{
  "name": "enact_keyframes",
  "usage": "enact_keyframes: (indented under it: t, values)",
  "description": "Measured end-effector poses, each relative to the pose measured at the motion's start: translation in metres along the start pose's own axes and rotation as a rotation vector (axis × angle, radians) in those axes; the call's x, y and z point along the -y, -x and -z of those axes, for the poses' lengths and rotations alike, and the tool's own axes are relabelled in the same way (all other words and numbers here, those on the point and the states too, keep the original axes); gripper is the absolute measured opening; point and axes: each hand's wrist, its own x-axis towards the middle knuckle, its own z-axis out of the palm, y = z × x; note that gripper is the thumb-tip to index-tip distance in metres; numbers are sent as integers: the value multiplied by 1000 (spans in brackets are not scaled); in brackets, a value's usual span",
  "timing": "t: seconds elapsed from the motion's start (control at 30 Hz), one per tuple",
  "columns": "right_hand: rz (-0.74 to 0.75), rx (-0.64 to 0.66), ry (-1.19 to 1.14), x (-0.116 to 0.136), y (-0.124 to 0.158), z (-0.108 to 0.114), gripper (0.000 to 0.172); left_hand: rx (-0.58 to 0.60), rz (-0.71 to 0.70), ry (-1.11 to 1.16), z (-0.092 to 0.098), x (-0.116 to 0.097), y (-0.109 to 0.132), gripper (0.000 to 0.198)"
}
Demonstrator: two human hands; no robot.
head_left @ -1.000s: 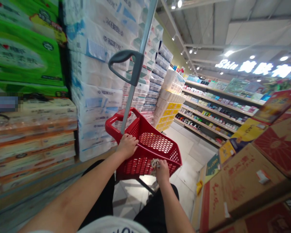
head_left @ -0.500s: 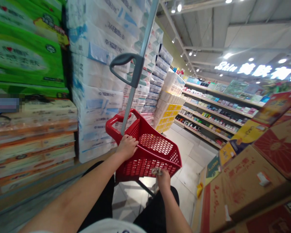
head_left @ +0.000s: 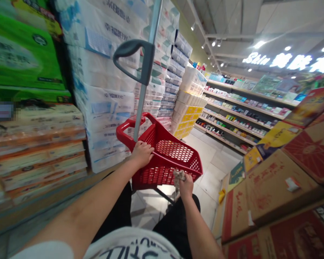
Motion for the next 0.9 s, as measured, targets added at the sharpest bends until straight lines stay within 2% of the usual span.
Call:
enact_keyframes:
  t: [0.1,0.3,0.47,0.63,0.8,0.9]
  values:
    - [83,-102,-35,5,-3,-2,24,9,14,37,-2,1,-1,11]
    - [69,71,53,13,-4,-9,16,31,27,2,-2,0,-2,14]
    - [240,38,-26,31,-3,-17,29,30,27,0,-2,-1,-1,13]
    - [175,191,29,45,6,-28,30,20,25,1,-1,-3,1,14]
    - [305,134,-14,67,3,-34,33,17,21,21,-1,-4,3,14]
    - [304,194,12,75,6,-43,34,13,31,51,-1,-5,3,13]
